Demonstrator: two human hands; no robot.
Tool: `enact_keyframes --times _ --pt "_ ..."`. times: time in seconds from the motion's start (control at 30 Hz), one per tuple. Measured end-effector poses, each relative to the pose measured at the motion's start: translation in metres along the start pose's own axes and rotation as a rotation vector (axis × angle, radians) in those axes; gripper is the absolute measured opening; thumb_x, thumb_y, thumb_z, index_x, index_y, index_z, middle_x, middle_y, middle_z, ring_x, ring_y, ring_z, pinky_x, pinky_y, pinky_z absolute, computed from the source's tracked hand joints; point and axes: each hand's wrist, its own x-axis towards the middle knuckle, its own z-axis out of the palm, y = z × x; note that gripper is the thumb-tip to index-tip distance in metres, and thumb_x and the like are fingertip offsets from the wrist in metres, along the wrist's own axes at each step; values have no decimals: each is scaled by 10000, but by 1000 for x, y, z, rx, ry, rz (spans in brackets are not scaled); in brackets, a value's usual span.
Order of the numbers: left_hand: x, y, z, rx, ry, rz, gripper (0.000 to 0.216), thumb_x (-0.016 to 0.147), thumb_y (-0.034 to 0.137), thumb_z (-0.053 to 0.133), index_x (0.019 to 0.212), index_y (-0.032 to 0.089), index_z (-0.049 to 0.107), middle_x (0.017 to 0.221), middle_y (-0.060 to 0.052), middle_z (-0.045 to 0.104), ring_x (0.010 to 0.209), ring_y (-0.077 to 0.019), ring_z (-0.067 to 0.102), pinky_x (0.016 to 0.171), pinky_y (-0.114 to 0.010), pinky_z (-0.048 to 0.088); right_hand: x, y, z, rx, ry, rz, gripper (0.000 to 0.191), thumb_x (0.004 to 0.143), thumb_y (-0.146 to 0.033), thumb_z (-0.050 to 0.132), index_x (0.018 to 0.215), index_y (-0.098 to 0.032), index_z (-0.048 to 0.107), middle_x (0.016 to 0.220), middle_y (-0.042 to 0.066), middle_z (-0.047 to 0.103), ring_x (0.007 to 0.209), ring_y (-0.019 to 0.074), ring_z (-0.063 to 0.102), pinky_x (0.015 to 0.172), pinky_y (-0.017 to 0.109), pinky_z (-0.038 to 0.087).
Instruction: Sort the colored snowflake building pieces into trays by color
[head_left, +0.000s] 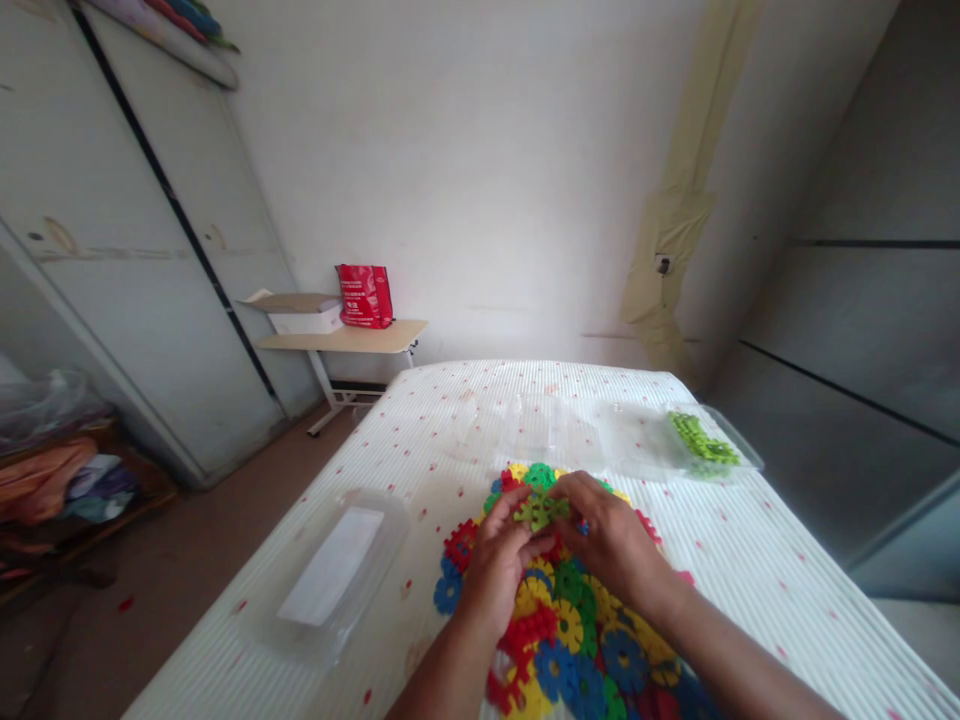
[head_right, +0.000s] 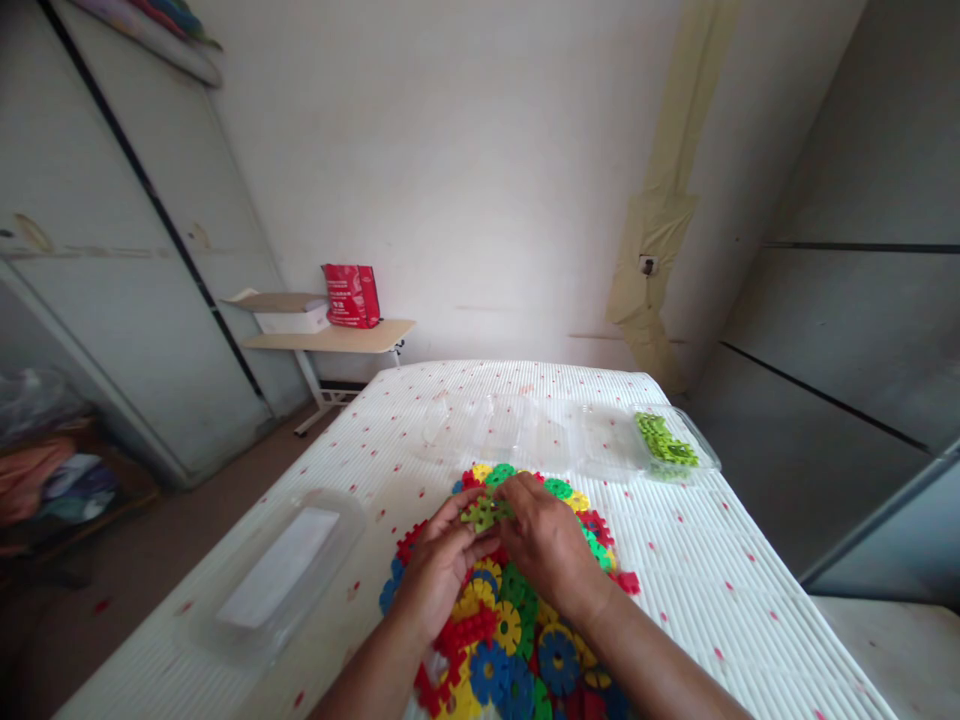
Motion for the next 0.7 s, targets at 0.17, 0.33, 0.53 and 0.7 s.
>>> enact_keyframes --times 0.17,0.33,0.53,0.7 --pt "0 2 1 5 -2 -53 527 705 224 627 1211 158 496 982 -95 665 848 -206 666 785 -323 491 1 11 -16 -98 -63 -36 305 770 -128 528 1054 -224 581 1016 55 624 942 199 557 780 312 463" --pt "0 3 1 20 -22 -48 544 710 203 608 1230 145 461 909 -85 669 859 -209 662 787 -325 486 0 16 -14 -96 -98 18 211 810 -196 532 986 -222 646 874 46 667 847 181 589 734 288 466" --pt "-1 3 3 80 -45 -29 480 713 192 617 1173 160 486 881 -68 671 863 -199 654 812 -336 486 -1 15 -5 -88 -61 63 169 794 -205 533 911 -191 654 832 49 669 785 181 605 699 283 460" --pt "-2 2 2 136 -50 12 397 732 250 640 1104 184 522 991 -71 650 869 -185 643 799 -324 498 -4 15 0 -94 -17 57 253 793 -204 528 1034 -184 600 888 59 664 809 191 610 701 295 464"
